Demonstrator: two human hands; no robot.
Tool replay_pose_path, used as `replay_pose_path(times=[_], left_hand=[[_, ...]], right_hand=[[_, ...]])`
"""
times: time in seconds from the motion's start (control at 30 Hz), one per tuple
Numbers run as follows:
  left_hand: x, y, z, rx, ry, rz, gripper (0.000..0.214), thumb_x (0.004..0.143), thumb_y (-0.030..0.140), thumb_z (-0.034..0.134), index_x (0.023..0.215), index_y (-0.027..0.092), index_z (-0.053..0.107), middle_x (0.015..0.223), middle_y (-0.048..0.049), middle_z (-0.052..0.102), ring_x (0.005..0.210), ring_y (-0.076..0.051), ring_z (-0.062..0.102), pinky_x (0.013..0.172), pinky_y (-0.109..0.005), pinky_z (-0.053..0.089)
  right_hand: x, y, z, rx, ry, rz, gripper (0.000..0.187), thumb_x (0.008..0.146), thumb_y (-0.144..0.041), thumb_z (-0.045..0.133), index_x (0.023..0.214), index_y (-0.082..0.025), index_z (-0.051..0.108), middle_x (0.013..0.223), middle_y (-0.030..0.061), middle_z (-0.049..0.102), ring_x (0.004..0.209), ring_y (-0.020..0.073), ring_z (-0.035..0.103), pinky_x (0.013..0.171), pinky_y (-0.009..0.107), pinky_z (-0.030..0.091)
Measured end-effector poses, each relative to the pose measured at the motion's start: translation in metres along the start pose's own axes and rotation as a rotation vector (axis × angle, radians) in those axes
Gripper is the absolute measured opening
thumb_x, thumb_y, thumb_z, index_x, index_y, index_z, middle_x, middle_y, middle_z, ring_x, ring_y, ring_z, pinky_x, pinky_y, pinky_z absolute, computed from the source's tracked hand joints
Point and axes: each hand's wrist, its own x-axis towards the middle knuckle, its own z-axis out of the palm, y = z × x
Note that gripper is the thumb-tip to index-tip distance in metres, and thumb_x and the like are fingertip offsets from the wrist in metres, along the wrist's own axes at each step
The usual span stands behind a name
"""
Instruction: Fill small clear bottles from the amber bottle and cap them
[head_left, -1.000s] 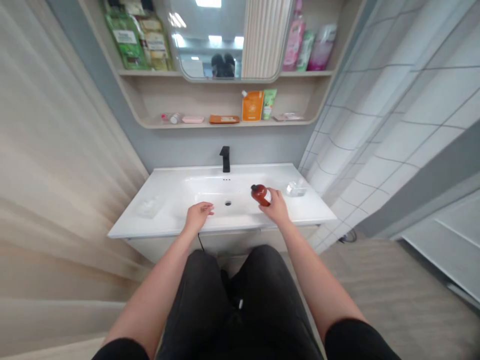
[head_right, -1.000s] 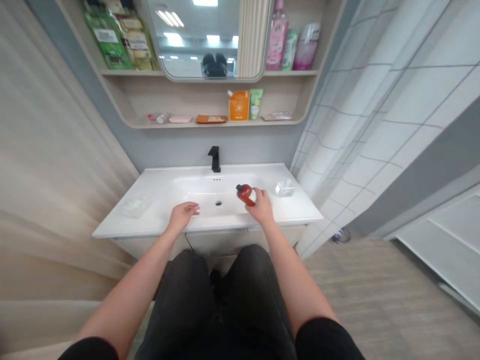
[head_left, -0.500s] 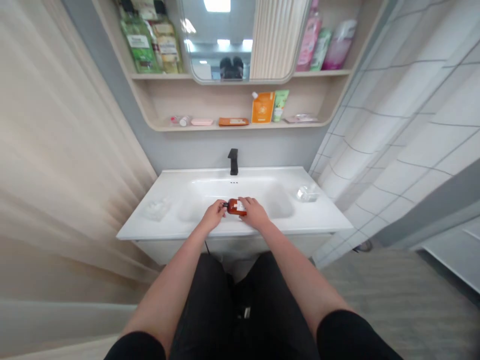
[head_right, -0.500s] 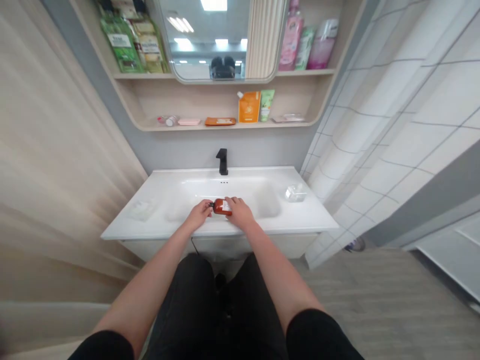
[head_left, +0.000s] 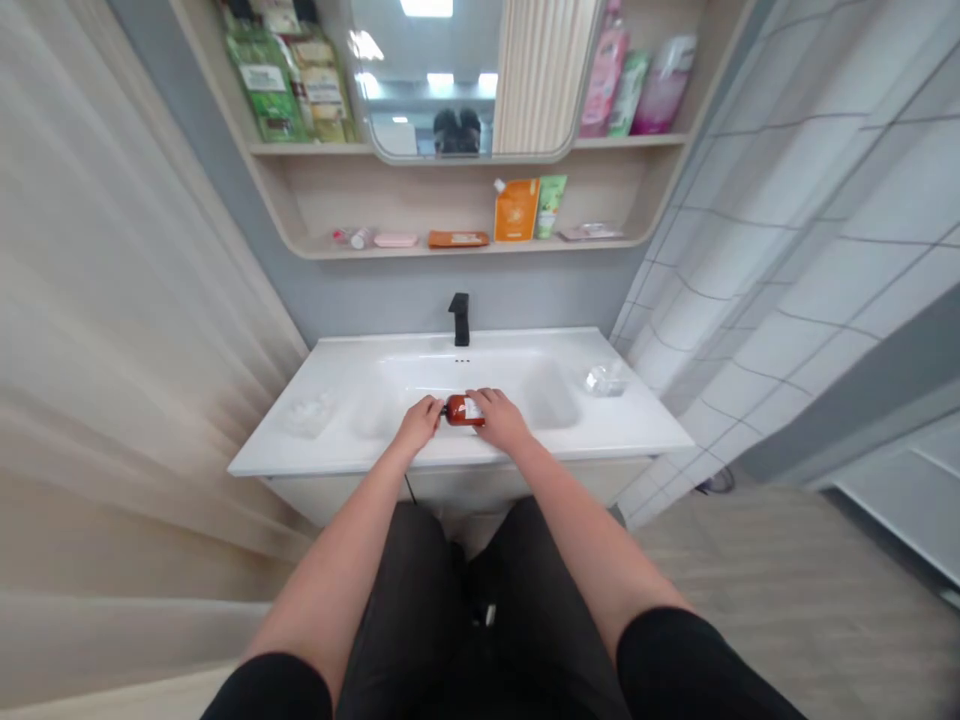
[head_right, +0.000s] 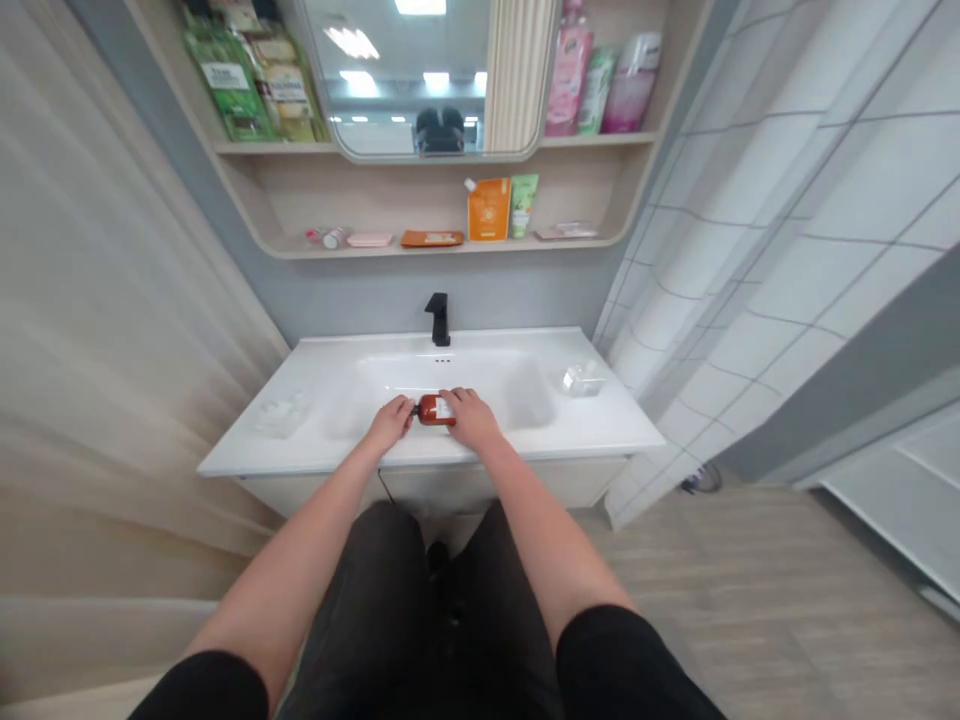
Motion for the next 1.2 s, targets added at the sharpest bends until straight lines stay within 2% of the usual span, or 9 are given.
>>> replay_pose_path(times=[0.07, 0.17, 0.33, 0.47, 0.57, 0.7, 0.87, 1.03, 1.2], left_hand=[[0.000, 0.000, 0.000, 0.015, 0.047, -0.035, 0.046, 0.106, 0.060, 0.043, 0.089, 0.023, 0.064, 0.063, 0.0004, 0.060, 0.058, -0.019, 0.058, 0.066, -0.033, 0.048], [0.001, 0.001, 0.000, -0.066, 0.043, 0.014, 0.033, 0.100, 0.055, 0.056, 0.107, 0.024, 0.063, 0.076, 0.0011, 0.066, 0.067, -0.018, 0.062, 0.069, -0.031, 0.049], [0.001, 0.002, 0.000, 0.031, -0.021, -0.055, 0.036, 0.101, 0.058, 0.051, 0.091, 0.024, 0.060, 0.064, 0.0027, 0.057, 0.061, -0.019, 0.054, 0.067, -0.032, 0.044], [0.003, -0.001, 0.002, -0.014, 0.009, 0.019, 0.030, 0.095, 0.053, 0.063, 0.106, 0.024, 0.062, 0.077, 0.0021, 0.064, 0.070, -0.018, 0.059, 0.074, -0.032, 0.046], [0.005, -0.006, 0.002, 0.015, 0.029, 0.007, 0.029, 0.094, 0.052, 0.064, 0.096, 0.024, 0.062, 0.075, 0.0012, 0.062, 0.071, -0.019, 0.057, 0.072, -0.031, 0.045], [0.007, -0.009, -0.002, -0.007, 0.171, -0.115, 0.044, 0.101, 0.063, 0.049, 0.080, 0.025, 0.055, 0.061, 0.0023, 0.052, 0.058, -0.018, 0.050, 0.060, -0.031, 0.038], [-0.006, 0.001, -0.011, -0.235, 0.401, -0.042, 0.038, 0.092, 0.061, 0.062, 0.087, 0.024, 0.058, 0.073, -0.0005, 0.062, 0.067, -0.018, 0.060, 0.066, -0.031, 0.048], [-0.065, -0.011, -0.060, -0.361, 0.501, 0.054, 0.048, 0.072, 0.046, 0.088, 0.100, 0.024, 0.055, 0.101, -0.0070, 0.078, 0.096, -0.023, 0.077, 0.090, -0.038, 0.061], [-0.126, -0.049, -0.165, 0.025, 0.775, -0.130, 0.044, 0.074, 0.048, 0.086, 0.100, 0.024, 0.061, 0.103, -0.0066, 0.079, 0.099, -0.027, 0.079, 0.096, -0.045, 0.063]], right_hand=[[0.000, 0.000, 0.000, 0.000, 0.002, 0.007, 0.075, 0.084, -0.007, 0.069, 0.156, -0.023, 0.053, 0.142, 0.0131, 0.064, 0.130, 0.0317, 0.054, 0.118, 0.046, 0.047], [0.000, 0.000, 0.001, -0.004, 0.001, 0.021, 0.074, 0.085, -0.007, 0.068, 0.156, -0.023, 0.053, 0.141, 0.0134, 0.064, 0.128, 0.0318, 0.055, 0.117, 0.045, 0.048], [0.000, 0.000, 0.000, -0.006, 0.000, 0.017, 0.075, 0.084, -0.008, 0.069, 0.155, -0.022, 0.053, 0.140, 0.0141, 0.064, 0.126, 0.0326, 0.055, 0.114, 0.045, 0.049], [0.000, 0.000, 0.001, -0.027, -0.006, 0.026, 0.072, 0.086, -0.008, 0.069, 0.155, -0.022, 0.054, 0.140, 0.0136, 0.065, 0.127, 0.0317, 0.056, 0.115, 0.043, 0.048], [0.000, 0.001, 0.003, -0.036, 0.004, 0.031, 0.070, 0.087, -0.008, 0.067, 0.154, -0.023, 0.054, 0.139, 0.0125, 0.066, 0.127, 0.0308, 0.057, 0.114, 0.041, 0.049], [0.000, 0.002, 0.005, -0.018, 0.011, 0.050, 0.075, 0.083, -0.011, 0.073, 0.154, -0.024, 0.052, 0.139, 0.0126, 0.066, 0.128, 0.0312, 0.058, 0.113, 0.042, 0.049], [0.000, 0.009, 0.007, 0.094, 0.018, 0.133, 0.081, 0.083, -0.029, 0.085, 0.154, -0.022, 0.048, 0.143, 0.0162, 0.066, 0.126, 0.0331, 0.065, 0.109, 0.044, 0.051], [0.004, 0.027, 0.005, 0.370, 0.064, 0.403, 0.080, 0.080, -0.052, 0.089, 0.143, -0.023, 0.048, 0.117, 0.0100, 0.077, 0.106, 0.0330, 0.075, 0.092, 0.042, 0.057], [0.009, 0.037, 0.006, 0.461, 0.072, 0.503, 0.075, 0.073, -0.052, 0.093, 0.130, -0.026, 0.051, 0.106, 0.0051, 0.078, 0.099, 0.0319, 0.077, 0.088, 0.040, 0.058]])
